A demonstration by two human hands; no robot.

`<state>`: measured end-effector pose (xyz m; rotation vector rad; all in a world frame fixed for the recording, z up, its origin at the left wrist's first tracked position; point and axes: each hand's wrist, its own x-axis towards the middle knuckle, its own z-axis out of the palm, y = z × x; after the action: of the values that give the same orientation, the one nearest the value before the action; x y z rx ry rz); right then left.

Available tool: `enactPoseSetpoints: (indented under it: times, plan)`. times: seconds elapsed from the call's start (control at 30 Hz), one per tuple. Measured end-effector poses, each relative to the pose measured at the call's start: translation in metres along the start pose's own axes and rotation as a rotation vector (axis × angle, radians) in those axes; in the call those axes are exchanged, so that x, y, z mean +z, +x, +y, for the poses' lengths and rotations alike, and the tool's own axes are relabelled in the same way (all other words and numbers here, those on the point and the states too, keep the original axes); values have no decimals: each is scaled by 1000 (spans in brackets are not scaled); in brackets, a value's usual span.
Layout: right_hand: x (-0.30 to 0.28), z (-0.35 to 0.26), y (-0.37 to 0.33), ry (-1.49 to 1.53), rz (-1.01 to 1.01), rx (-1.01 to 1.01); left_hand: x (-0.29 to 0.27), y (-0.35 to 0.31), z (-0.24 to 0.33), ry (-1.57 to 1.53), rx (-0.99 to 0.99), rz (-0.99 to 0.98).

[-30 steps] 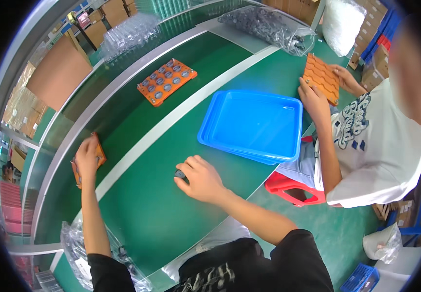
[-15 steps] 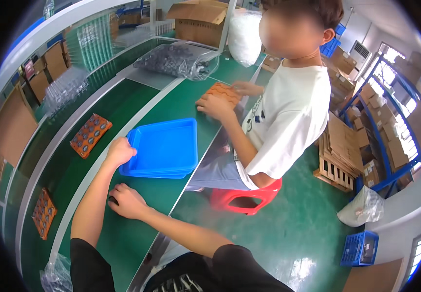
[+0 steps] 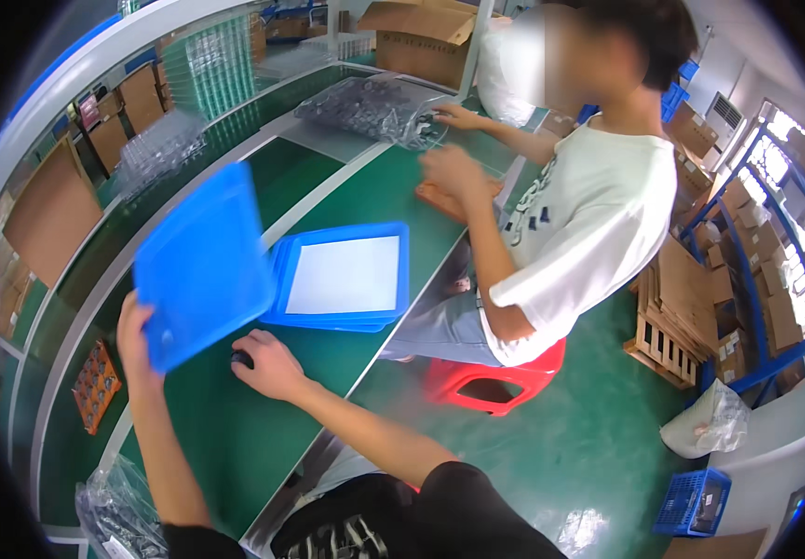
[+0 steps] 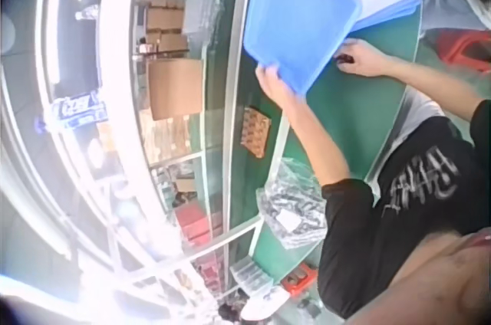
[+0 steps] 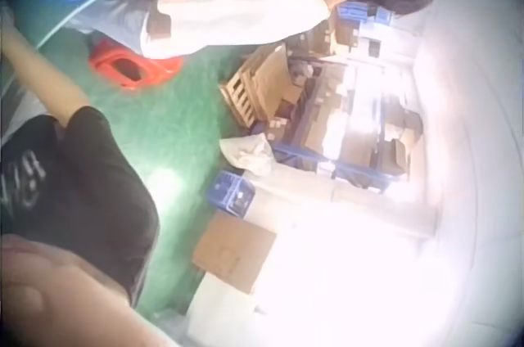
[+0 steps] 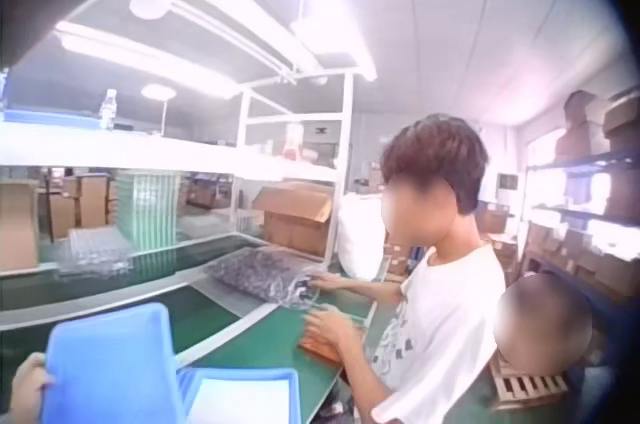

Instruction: Sorting and arranging small circular electronic components into various plastic trays at a factory workbench.

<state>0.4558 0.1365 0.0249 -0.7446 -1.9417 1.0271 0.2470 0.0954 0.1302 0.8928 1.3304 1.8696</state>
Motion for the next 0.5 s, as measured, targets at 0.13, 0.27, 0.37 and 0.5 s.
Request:
enactPoseSetpoints:
  times: [0.13,0.27,0.37,0.5]
  plan:
    - [5,-8,0,85,60,115,-97,-114,17,64,-28,360]
    - [-23,-15,-1,445,233,361,-117,-198,-5,305,-169,645]
    - [-9,-31,-5,537,120,220,-112,-236,-1,360,-252,660]
    - [5,-85,11,196,-345,-69,-122,-238,4,892,-201,401]
